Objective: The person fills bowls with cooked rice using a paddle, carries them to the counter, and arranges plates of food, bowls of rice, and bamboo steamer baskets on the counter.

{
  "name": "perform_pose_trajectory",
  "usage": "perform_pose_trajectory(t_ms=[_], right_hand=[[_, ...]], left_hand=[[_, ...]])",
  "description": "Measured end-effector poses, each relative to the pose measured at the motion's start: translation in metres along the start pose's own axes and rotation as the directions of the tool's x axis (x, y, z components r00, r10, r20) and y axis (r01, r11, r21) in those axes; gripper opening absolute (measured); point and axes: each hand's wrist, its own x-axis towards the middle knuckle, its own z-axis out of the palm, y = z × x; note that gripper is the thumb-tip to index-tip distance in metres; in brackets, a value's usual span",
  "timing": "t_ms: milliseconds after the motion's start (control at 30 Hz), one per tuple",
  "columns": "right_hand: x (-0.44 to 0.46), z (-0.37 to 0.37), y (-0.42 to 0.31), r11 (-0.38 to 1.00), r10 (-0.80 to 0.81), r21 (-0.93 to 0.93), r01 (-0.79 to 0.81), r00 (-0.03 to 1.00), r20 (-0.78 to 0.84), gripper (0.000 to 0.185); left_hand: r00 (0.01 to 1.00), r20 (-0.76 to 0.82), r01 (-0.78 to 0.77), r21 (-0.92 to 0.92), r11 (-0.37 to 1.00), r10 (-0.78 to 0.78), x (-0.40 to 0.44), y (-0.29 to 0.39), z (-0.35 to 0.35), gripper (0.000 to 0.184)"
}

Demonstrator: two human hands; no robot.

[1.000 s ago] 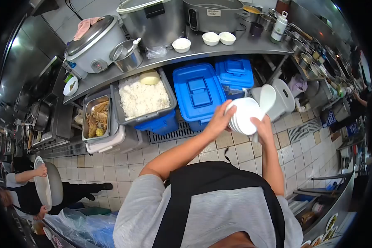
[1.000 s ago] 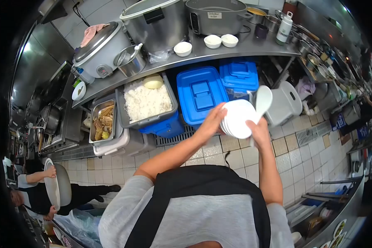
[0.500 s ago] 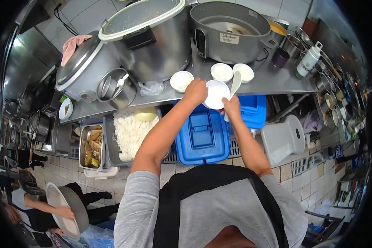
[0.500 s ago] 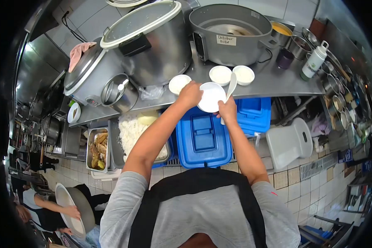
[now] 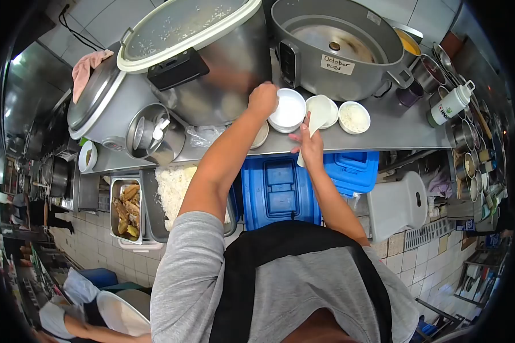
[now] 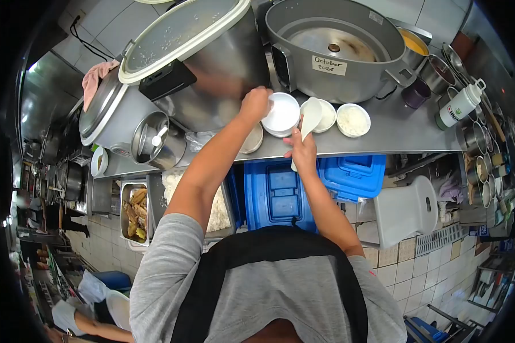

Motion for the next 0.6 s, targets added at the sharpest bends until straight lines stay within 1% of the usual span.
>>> perform_pose_trajectory(t_ms=[33,67,100,167,200,233,267,300,333,367,400,433,467,500,533,567,600], right_hand=[[-0.002,0.003,0.003,1.000,0.007,0.028,-0.006,1.000,-0.005,0.055],[-0.004,0.005,0.008,0.998,0.016,0.057,-0.015,1.000,-0.011,0.055],[-0.005,0.009,0.011,0.996,0.044,0.084,-0.042,0.999,-0.023,0.054],[-0.004,0.008,0.018,0.993,0.040,0.110,-0.038,0.999,-0.014,0.054],[-0.005,0.006,0.021,0.990,0.037,0.134,-0.038,0.999,0.008,0.055],[-0.010,0.008,0.016,0.996,-0.016,0.088,0.020,0.999,-0.046,0.053],[-0.013,0.002,0.014,0.998,-0.056,-0.040,0.054,0.997,-0.061,0.052],[-0.016,-0.007,0.012,0.982,-0.101,-0.167,0.089,0.993,-0.066,0.051],[-0.017,-0.015,0.005,0.968,-0.045,-0.248,0.031,0.998,-0.051,0.048],[-0.016,-0.023,-0.005,0.945,0.012,-0.327,-0.025,0.999,-0.041,0.046],[-0.010,-0.034,-0.020,0.811,-0.027,-0.584,0.030,1.000,0.013,0.047],[-0.001,-0.044,-0.036,0.609,-0.055,-0.788,0.093,0.996,0.074,0.048],[0.011,-0.052,-0.051,0.571,-0.165,-0.807,0.153,0.984,0.070,0.047],[0.021,-0.052,-0.068,0.529,-0.275,-0.824,0.205,0.960,0.062,0.047],[0.025,-0.041,-0.103,0.446,-0.356,-0.877,0.177,0.934,0.007,0.036],[0.020,-0.010,-0.159,0.614,-0.375,-0.743,0.267,0.927,0.024,0.024],[0.026,0.004,-0.190,0.630,-0.409,-0.710,0.316,0.911,0.043,0.018]], left_hand=[[0.996,-0.084,-0.010,0.006,1.000,0.011,0.005,0.001,-0.004,0.016],[0.992,-0.088,-0.083,0.049,0.995,0.087,0.007,0.001,-0.009,0.016],[0.992,-0.081,-0.089,0.045,0.995,0.092,0.008,0.004,-0.013,0.016],[0.957,-0.145,-0.230,0.151,0.961,0.252,0.009,0.015,-0.020,0.019],[0.959,-0.158,-0.216,0.125,0.968,0.234,0.003,0.020,-0.028,0.020],[0.960,-0.160,-0.210,0.123,0.970,0.228,-0.005,0.021,-0.036,0.020],[0.978,-0.199,-0.083,-0.092,0.992,0.064,-0.014,0.021,-0.045,0.024],[0.973,-0.207,0.038,-0.305,0.952,-0.105,-0.024,0.018,-0.053,0.027],[0.957,-0.247,-0.006,-0.545,0.839,-0.153,-0.038,0.004,-0.043,0.032],[0.939,-0.275,-0.070,-0.740,0.669,-0.206,-0.057,-0.011,-0.032,0.037],[0.943,0.101,0.111,-0.994,0.013,-0.316,-0.086,-0.009,-0.042,0.042],[0.871,0.387,0.285,-0.900,-0.331,-0.302,-0.115,-0.008,-0.072,0.040],[0.827,0.510,0.369,-0.810,-0.455,-0.236,-0.143,-0.014,-0.101,0.045],[0.848,0.472,0.288,-0.792,-0.538,-0.240,-0.167,-0.025,-0.106,0.053],[0.826,0.468,0.228,-0.788,-0.572,-0.315,-0.185,-0.028,-0.130,0.054],[0.798,0.464,0.164,-0.781,-0.602,-0.385,-0.200,-0.029,-0.160,0.054],[0.816,0.361,0.046,-0.819,-0.572,-0.451,-0.210,-0.037,-0.180,0.055]])
